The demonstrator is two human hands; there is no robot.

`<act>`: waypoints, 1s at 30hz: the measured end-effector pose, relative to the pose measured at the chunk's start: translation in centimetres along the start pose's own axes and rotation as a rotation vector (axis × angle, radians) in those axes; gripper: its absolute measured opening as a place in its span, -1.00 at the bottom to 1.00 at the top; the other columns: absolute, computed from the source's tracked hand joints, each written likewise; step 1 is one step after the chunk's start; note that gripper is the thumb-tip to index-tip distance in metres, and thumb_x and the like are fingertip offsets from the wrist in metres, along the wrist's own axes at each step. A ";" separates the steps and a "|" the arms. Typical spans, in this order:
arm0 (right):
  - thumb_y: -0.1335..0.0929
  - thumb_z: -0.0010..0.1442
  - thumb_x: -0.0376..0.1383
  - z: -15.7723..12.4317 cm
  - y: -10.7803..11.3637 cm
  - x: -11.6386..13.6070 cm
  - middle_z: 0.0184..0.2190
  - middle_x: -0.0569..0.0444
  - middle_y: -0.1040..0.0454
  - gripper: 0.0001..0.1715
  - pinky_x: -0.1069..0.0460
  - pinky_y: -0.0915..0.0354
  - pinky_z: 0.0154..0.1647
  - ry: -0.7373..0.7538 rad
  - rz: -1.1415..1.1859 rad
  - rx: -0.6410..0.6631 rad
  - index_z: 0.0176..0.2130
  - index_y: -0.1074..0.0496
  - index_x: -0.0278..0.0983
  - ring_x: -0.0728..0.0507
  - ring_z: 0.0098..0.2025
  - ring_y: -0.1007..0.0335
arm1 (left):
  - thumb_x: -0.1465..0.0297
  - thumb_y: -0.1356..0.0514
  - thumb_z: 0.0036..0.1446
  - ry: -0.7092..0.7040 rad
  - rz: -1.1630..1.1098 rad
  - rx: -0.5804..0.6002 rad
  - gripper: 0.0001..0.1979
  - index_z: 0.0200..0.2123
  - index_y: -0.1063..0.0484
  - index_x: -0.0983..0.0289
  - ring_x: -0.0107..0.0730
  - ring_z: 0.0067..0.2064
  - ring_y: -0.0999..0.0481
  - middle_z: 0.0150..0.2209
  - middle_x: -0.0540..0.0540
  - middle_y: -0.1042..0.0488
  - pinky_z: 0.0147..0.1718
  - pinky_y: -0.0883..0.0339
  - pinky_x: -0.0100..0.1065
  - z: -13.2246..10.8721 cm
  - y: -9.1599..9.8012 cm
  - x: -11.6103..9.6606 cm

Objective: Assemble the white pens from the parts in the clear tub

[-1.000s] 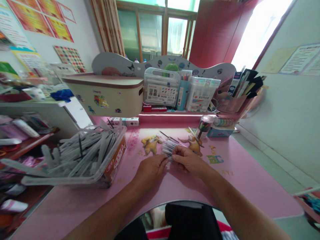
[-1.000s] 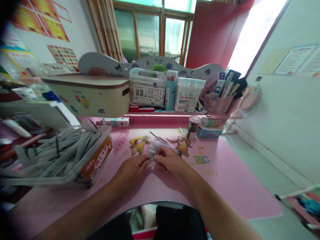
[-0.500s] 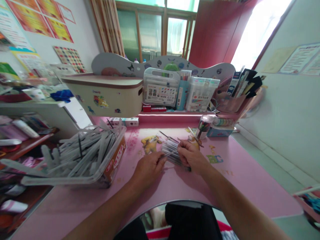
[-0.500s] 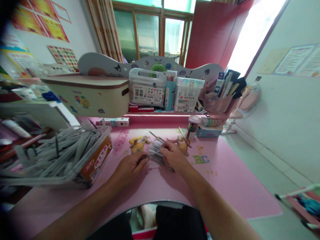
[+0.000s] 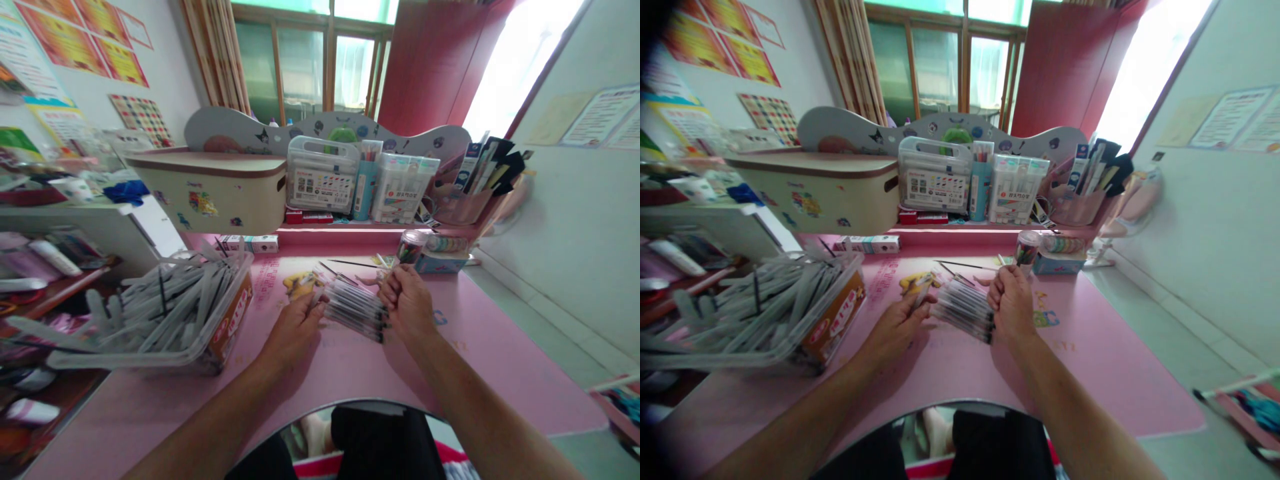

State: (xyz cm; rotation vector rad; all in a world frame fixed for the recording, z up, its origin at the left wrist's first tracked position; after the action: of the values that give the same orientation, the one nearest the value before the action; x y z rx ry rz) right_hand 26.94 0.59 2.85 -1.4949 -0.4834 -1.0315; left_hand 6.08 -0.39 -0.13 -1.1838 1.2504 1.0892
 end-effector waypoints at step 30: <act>-0.18 0.32 -0.42 -6.6 -4.3 -4.4 -0.29 -0.04 -0.41 -0.80 -0.09 -0.21 -0.10 0.682 -1.253 0.718 -0.24 -0.36 -0.27 -0.19 -0.20 -0.26 | 0.52 0.02 0.28 0.723 -0.991 0.164 -0.69 -0.45 -0.43 0.39 -0.43 -0.47 -0.55 -0.52 0.13 -0.50 -0.42 -0.47 -0.45 -2.2 -5.1 3.3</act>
State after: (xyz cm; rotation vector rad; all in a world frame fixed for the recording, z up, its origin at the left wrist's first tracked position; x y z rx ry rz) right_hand 19.13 -3.57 1.14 -0.0143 -1.1656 -1.9192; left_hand 11.05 -3.14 -3.10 -1.8368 0.9882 -0.1951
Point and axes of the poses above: each hand's wrist, its own z-axis towards the middle knuckle, its own y-axis out of the back of the hand, x = y × z, the point moved 5 cm from there along z, towards the middle knuckle
